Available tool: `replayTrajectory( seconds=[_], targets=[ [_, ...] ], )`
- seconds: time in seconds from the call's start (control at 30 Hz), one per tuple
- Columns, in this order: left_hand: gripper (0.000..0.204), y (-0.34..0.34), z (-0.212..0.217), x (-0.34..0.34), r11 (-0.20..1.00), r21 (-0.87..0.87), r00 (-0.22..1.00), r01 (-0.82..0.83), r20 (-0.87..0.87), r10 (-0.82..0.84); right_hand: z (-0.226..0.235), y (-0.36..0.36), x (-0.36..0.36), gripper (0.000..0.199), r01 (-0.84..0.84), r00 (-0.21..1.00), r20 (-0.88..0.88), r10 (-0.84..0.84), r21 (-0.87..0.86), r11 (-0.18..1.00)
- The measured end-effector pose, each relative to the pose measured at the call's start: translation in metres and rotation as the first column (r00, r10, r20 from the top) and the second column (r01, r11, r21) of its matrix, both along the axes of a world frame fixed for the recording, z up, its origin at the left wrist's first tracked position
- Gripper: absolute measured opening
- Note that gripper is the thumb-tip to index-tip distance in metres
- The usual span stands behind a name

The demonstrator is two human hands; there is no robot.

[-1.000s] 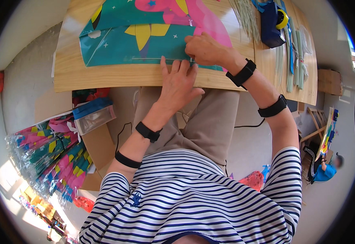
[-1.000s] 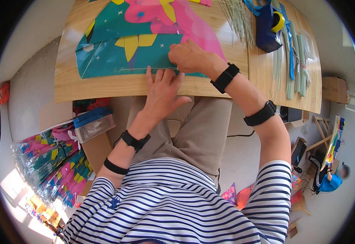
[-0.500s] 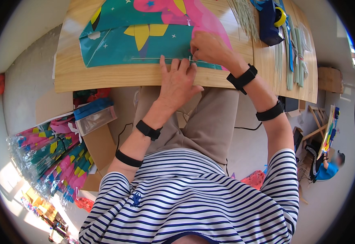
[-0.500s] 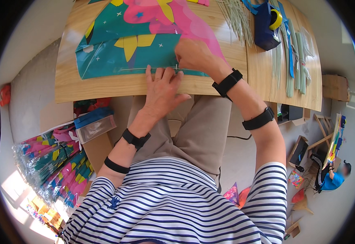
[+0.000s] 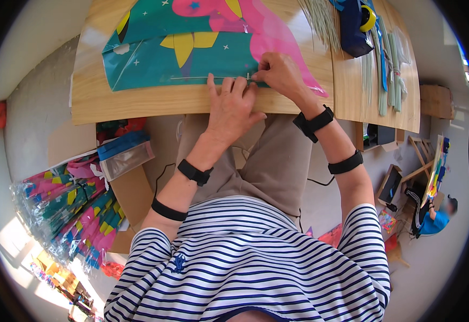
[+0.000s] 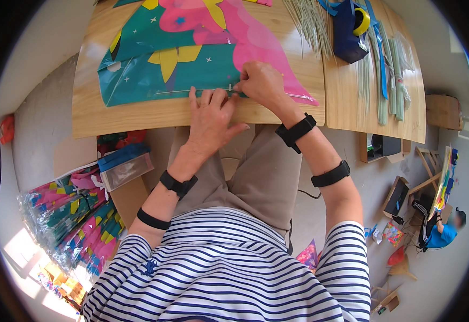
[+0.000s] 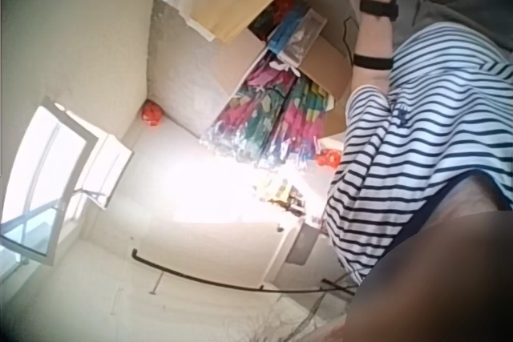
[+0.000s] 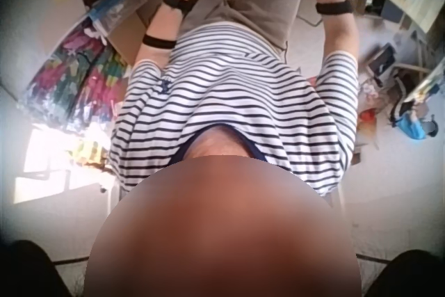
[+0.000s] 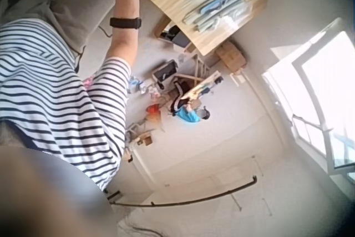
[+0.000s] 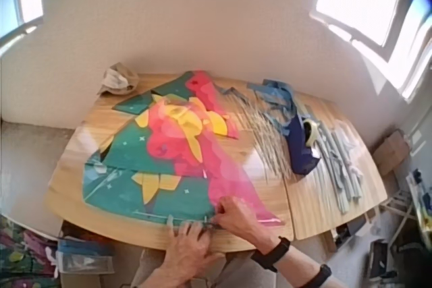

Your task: The recorder is assembling a kite by attaching strings and tape to the frame and plastic sail.

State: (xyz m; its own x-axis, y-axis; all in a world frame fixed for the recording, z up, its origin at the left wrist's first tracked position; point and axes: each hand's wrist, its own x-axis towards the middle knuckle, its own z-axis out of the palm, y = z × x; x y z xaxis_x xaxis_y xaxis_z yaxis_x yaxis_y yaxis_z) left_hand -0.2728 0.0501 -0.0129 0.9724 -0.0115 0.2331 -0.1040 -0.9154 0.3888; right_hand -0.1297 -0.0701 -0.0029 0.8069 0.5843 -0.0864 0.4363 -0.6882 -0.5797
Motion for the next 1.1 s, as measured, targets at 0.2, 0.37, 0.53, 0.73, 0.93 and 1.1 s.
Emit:
replayTrajectory(
  seconds=[0.2, 0.37, 0.53, 0.73, 0.93, 1.1],
  targets=[
    [0.064, 0.0, 0.001, 0.001, 1.0, 0.003, 1.0, 0.007, -0.011, -0.007, -0.004, 0.008, 0.002, 0.023, -0.002, 0.994, 0.108, 0.012, -0.093, 0.996],
    [0.066, 0.001, 0.002, 0.001, 1.0, 0.009, 1.0, 0.009, 0.002, -0.009, -0.007, 0.016, -0.001, 0.022, -0.003, 0.968, 0.247, 0.044, -0.167, 0.986],
    [0.062, 0.002, -0.002, 0.0, 1.0, -0.011, 1.0, 0.01, 0.01, -0.01, 0.0, 0.006, 0.002, 0.021, 0.029, 0.997, 0.075, -0.016, -0.177, 0.984],
    [0.064, 0.001, -0.001, -0.001, 1.0, -0.014, 1.0, 0.007, 0.023, -0.007, 0.001, 0.006, -0.002, 0.015, 0.007, 0.979, 0.202, 0.025, -0.154, 0.988],
    [0.063, 0.004, -0.001, 0.0, 1.0, -0.002, 1.0, 0.008, -0.005, -0.008, -0.008, -0.007, 0.013, 0.015, 0.107, 0.983, 0.158, -0.096, -0.062, 0.992],
    [0.062, 0.001, 0.005, 0.0, 1.0, -0.005, 1.0, 0.015, -0.005, -0.016, 0.005, -0.091, 0.065, 0.026, 0.512, 0.826, 0.099, -0.556, 0.285, 0.811]
  ],
)
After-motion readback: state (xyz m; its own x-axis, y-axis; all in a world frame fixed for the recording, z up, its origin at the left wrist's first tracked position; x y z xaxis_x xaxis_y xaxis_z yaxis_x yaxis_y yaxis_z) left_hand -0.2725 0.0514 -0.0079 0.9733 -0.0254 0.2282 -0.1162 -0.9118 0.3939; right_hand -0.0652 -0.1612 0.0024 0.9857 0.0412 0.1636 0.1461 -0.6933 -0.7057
